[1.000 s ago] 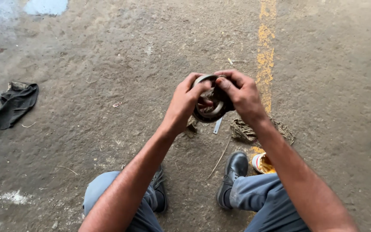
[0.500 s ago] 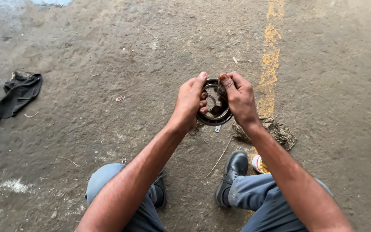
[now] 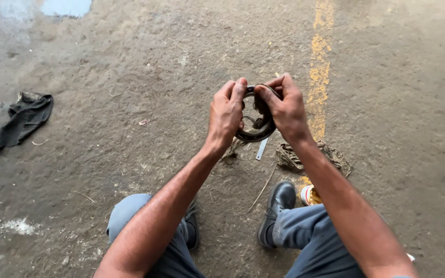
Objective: The recorder cleans a large metal bearing with a rag or cloth.
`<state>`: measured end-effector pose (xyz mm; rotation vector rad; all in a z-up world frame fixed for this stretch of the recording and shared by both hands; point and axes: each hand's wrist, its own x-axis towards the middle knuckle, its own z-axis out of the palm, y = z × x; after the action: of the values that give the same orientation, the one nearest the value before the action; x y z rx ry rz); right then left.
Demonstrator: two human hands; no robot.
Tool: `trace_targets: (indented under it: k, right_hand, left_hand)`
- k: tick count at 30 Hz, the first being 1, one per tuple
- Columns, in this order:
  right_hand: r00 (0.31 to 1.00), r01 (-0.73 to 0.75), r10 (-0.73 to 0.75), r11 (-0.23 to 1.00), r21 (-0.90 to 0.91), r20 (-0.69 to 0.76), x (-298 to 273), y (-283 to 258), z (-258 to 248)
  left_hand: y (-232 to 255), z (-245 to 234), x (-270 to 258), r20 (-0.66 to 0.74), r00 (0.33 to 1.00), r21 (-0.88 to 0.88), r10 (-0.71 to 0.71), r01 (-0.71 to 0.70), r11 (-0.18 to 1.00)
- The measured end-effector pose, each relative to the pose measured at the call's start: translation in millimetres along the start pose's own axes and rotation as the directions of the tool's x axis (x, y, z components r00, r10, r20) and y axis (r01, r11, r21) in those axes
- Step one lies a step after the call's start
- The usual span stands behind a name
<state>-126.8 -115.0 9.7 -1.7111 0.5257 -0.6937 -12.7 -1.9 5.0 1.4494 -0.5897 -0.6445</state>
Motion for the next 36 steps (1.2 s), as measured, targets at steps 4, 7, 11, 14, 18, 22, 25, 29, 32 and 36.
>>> trace_targets:
  k: [4,7,11,14,18,22,25,29,32,36]
  right_hand:
    - [0.992,0.112,-0.117,0.988,-0.106,-0.044,-5.0,-7.1,1.9]
    - [0.992,0.12,-0.124,0.988,-0.097,-0.029,-18.0,-22.4,-4.0]
    - [0.995,0.07,-0.08,0.988,0.14,0.065,-55.2,-53.2,-20.4]
    - [0.998,0.015,-0.025,0.986,0.168,0.058,-72.4,-66.3,-26.8]
    - [0.997,0.011,-0.006,0.997,0.073,-0.077,-55.2,-35.8,-24.4]
    - [0.987,0.056,-0.041,0.994,0.091,-0.153,6.9,26.6,-19.3]
    - [0.972,0.024,-0.015,0.999,0.036,-0.233,48.2,81.5,-12.2]
    - [0.955,-0.057,0.04,0.997,-0.049,-0.294,89.9,141.2,-3.5]
    - [0.965,-0.104,0.092,0.994,-0.037,-0.245,112.3,152.1,13.4]
    - [0.982,-0.138,0.136,0.99,-0.004,-0.13,122.3,149.0,18.6]
  left_hand:
    - [10.0,1.7,-4.8,-0.018,0.999,0.002,0.039,-0.039,0.999]
    - [17.7,2.2,-11.4,-0.006,0.999,-0.123,-0.036,0.035,0.992]
    - [19.6,9.1,-28.9,0.054,0.997,-0.318,-0.059,0.073,0.945]
    - [21.1,19.8,-40.8,0.059,0.997,-0.401,-0.047,0.067,0.913]
    - [8.0,31.6,-16.8,0.005,0.999,-0.427,-0.04,0.038,0.904]
    - [-36.1,42.0,43.1,-0.037,0.993,-0.407,-0.109,0.084,0.909]
    - [-75.9,44.1,94.3,-0.022,0.994,-0.437,-0.104,0.084,0.896]
    - [-134.2,44.5,137.4,-0.024,0.968,-0.437,-0.249,0.214,0.874]
    - [-147.8,29.8,154.3,-0.096,0.92,-0.463,-0.379,0.296,0.835]
    - [-133.1,15.0,161.7,-0.127,0.9,-0.412,-0.416,0.334,0.848]
